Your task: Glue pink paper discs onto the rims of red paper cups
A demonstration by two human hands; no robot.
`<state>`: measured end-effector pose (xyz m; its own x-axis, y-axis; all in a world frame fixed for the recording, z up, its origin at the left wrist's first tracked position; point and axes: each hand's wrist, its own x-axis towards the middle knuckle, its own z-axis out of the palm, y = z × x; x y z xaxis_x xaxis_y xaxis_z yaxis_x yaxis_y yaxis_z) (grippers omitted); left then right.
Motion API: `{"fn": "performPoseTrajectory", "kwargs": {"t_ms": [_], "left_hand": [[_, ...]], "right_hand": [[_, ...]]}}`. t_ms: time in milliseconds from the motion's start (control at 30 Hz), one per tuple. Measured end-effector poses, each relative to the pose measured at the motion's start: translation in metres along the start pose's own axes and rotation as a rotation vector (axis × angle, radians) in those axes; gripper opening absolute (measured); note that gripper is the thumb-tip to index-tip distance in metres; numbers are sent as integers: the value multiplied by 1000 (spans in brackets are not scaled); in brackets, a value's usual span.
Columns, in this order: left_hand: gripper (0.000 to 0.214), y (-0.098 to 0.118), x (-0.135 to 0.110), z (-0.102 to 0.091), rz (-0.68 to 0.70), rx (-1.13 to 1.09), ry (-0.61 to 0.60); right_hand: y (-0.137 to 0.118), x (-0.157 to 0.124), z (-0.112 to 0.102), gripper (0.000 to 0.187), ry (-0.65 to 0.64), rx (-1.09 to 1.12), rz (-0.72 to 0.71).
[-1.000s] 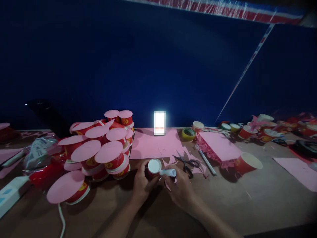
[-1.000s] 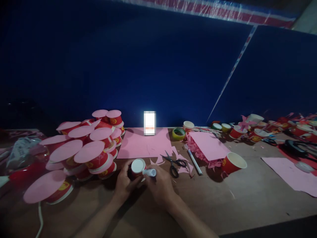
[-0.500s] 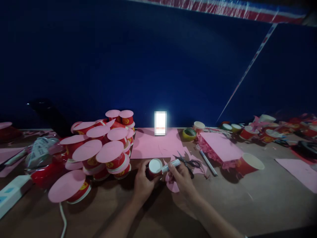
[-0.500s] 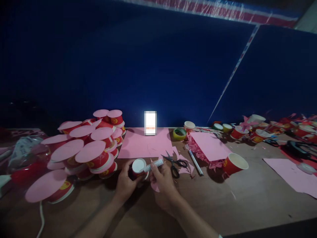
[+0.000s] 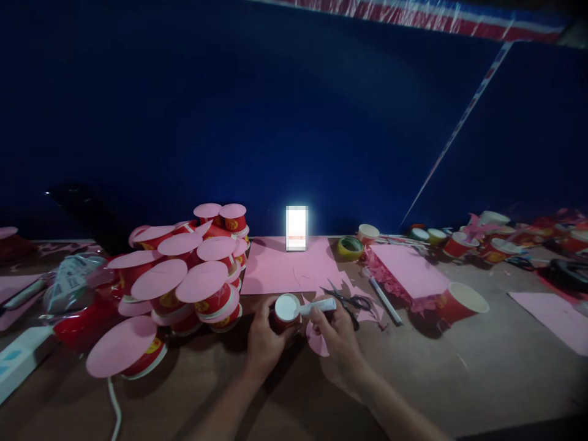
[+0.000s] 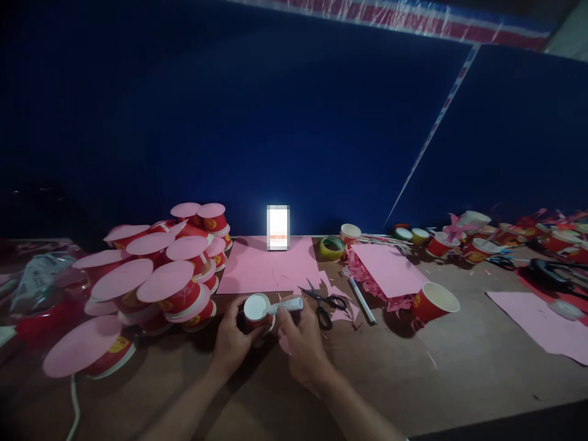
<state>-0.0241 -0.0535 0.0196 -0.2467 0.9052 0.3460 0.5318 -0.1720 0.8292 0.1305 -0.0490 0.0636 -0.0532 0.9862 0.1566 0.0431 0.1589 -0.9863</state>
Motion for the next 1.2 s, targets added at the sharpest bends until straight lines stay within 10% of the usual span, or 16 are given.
{"fn": "performPoseTrajectory", "kwargs": {"t_ms": [633,933,1200], "left_hand": [[60,-8,0,-1,-58,12,-15],[61,-4,-1,-1,-102,6,-35],[61,-8,-1,-1,-67,57,-3]], "right_hand": [[0,-6,-2,15,-116,-399,-370],[-11,-12,0,15,14,-363,-299],[2,-6,-3,12,-141,-455,-393]]}}
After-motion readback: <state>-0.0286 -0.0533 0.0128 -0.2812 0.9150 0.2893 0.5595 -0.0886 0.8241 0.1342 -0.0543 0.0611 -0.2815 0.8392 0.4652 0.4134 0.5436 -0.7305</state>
